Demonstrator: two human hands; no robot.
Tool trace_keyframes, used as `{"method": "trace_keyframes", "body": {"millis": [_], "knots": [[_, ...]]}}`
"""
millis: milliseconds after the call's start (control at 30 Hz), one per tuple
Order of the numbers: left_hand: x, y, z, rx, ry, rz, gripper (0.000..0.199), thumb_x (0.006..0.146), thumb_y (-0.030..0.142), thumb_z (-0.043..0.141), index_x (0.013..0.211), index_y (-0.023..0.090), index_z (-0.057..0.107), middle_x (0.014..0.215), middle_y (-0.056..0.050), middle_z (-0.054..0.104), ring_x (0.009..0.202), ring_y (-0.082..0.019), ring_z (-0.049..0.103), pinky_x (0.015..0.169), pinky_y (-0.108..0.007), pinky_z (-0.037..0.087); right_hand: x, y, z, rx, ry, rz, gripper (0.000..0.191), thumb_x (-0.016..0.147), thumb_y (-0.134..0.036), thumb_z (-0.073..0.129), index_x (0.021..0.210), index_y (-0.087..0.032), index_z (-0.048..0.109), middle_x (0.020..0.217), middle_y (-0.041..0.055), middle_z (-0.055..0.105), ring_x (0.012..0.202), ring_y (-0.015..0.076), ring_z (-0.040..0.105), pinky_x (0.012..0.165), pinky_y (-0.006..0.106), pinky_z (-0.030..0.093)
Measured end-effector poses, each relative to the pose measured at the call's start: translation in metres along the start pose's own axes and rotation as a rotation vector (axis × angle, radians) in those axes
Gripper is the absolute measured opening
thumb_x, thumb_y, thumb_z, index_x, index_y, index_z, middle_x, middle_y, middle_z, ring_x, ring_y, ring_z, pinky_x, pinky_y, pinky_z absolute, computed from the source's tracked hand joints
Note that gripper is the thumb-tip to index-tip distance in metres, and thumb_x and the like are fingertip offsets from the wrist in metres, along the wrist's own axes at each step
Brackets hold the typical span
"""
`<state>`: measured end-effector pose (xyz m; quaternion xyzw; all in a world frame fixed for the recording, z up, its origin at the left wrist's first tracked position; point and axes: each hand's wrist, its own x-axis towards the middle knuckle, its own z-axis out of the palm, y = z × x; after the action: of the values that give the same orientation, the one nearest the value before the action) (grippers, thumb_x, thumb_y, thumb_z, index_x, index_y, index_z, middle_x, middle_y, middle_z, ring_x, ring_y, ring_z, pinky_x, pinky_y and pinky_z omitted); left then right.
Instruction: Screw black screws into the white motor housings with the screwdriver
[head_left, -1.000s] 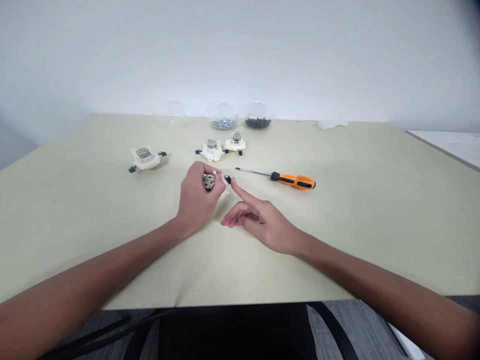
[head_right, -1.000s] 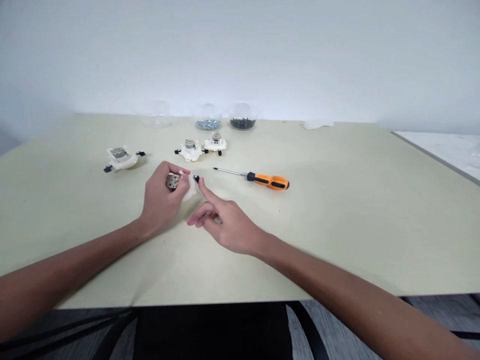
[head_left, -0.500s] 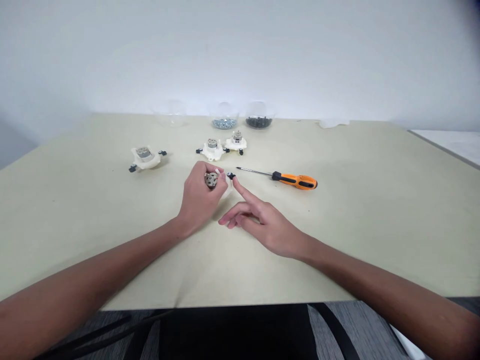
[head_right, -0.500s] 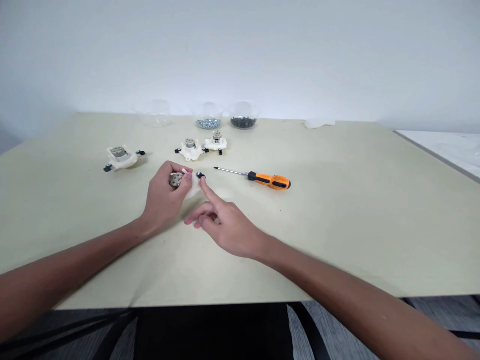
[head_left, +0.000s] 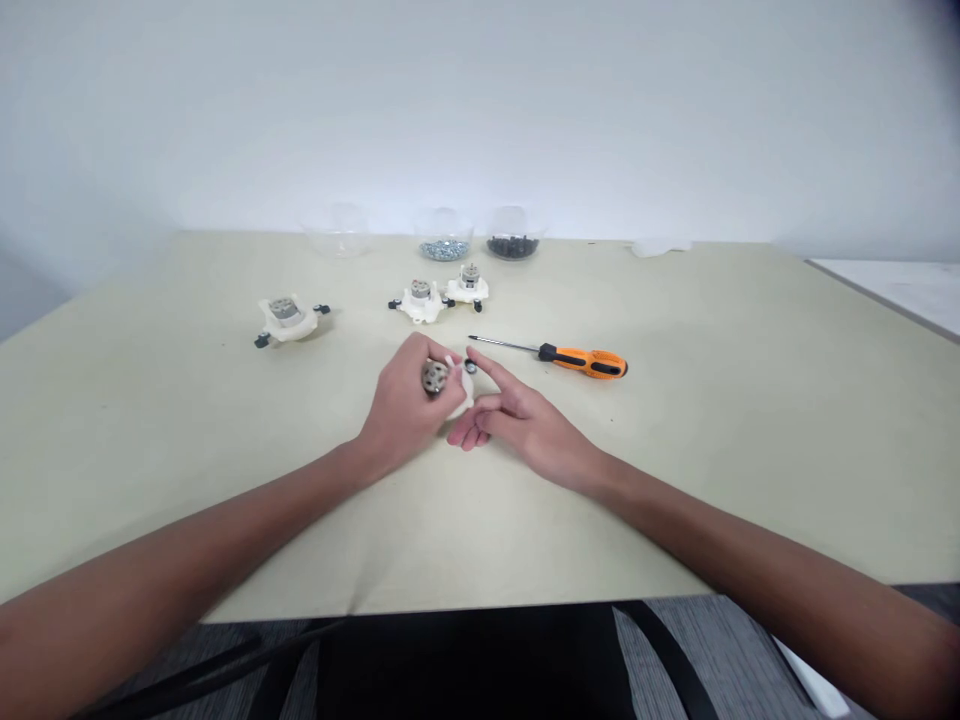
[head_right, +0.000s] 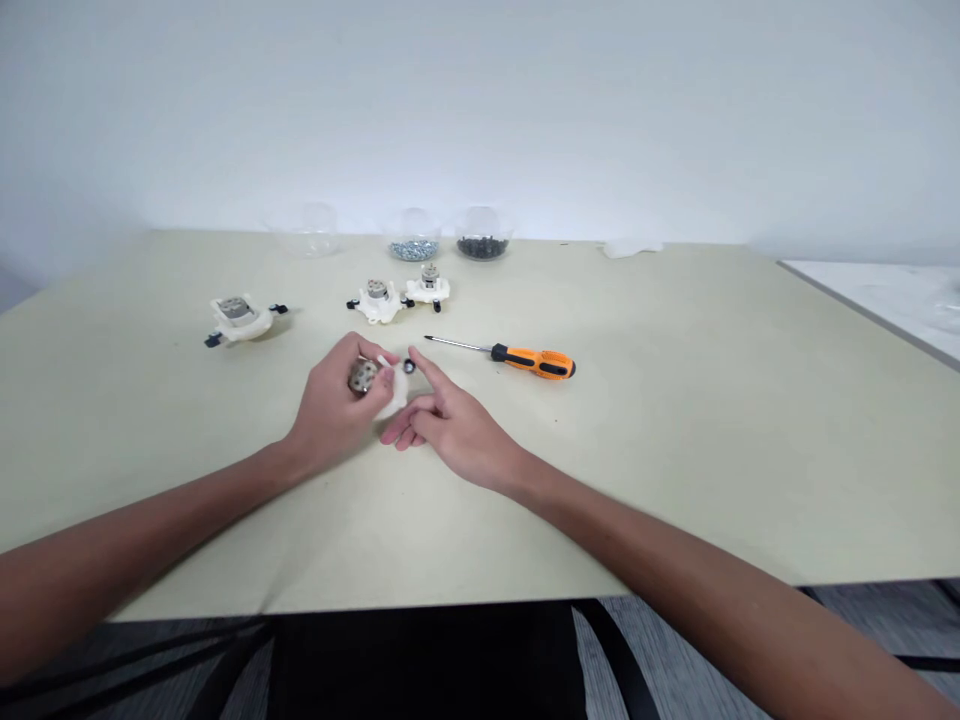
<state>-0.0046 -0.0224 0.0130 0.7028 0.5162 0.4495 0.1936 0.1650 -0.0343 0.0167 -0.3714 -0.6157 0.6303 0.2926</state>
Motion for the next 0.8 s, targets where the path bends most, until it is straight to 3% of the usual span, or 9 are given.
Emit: {"method": "trace_keyframes", "body": {"millis": [133, 267, 467, 567, 800], "knots": [[-0.005, 0.005, 0.001, 0.015, -0.056, 0.101, 0.005, 0.08, 0.019, 0.054, 0.085, 0.022, 0.054, 0.082, 0.0, 0.06, 0.07, -0.014, 0.056, 0.066, -0.03, 0.045, 0.003, -0.001, -0.006, 0.034, -0.031, -0.005, 0.067, 0.082, -0.007, 0.042, 0.147, -0.02, 0.028, 0.075, 0.0001, 0.068, 0.075, 0.0144, 0.067, 0.077, 0.034, 0.052], [-0.006, 0.006, 0.001, 0.005, -0.049, 0.113, 0.006, 0.081, 0.019, 0.053, 0.086, 0.022, 0.054, 0.085, -0.001, 0.062, 0.073, -0.014, 0.057, 0.068, -0.03, 0.046, 0.002, -0.003, -0.009, -0.003, -0.04, -0.001, 0.062, 0.083, -0.009, 0.043, 0.143, -0.021, 0.032, 0.077, 0.0003, 0.068, 0.076, 0.0144, 0.067, 0.076, 0.033, 0.052], [-0.002, 0.004, 0.0, 0.007, 0.002, 0.076, 0.005, 0.081, 0.018, 0.054, 0.084, 0.022, 0.055, 0.085, -0.001, 0.064, 0.074, -0.015, 0.058, 0.069, -0.031, 0.046, -0.002, -0.014, -0.011, -0.155, 0.071, -0.009, 0.051, 0.083, -0.008, 0.041, 0.133, -0.017, 0.044, 0.078, 0.002, 0.068, 0.074, 0.0136, 0.063, 0.076, 0.032, 0.051], [0.005, -0.002, -0.002, 0.023, 0.078, 0.027, 0.003, 0.082, 0.019, 0.053, 0.084, 0.021, 0.054, 0.087, -0.001, 0.065, 0.078, -0.016, 0.059, 0.073, -0.032, 0.046, -0.005, -0.016, -0.013, -0.212, 0.089, -0.018, 0.057, 0.083, -0.01, 0.043, 0.14, -0.017, 0.039, 0.08, 0.0018, 0.069, 0.076, 0.0138, 0.062, 0.081, 0.034, 0.05], [0.01, -0.008, -0.002, 0.048, 0.132, -0.067, 0.004, 0.082, 0.021, 0.052, 0.083, 0.02, 0.055, 0.09, -0.001, 0.066, 0.08, -0.017, 0.058, 0.075, -0.031, 0.045, -0.008, -0.003, -0.008, -0.293, -0.121, 0.008, 0.08, 0.087, -0.014, 0.043, 0.153, -0.028, 0.002, 0.086, -0.0026, 0.07, 0.075, 0.012, 0.062, 0.082, 0.035, 0.049]]}}
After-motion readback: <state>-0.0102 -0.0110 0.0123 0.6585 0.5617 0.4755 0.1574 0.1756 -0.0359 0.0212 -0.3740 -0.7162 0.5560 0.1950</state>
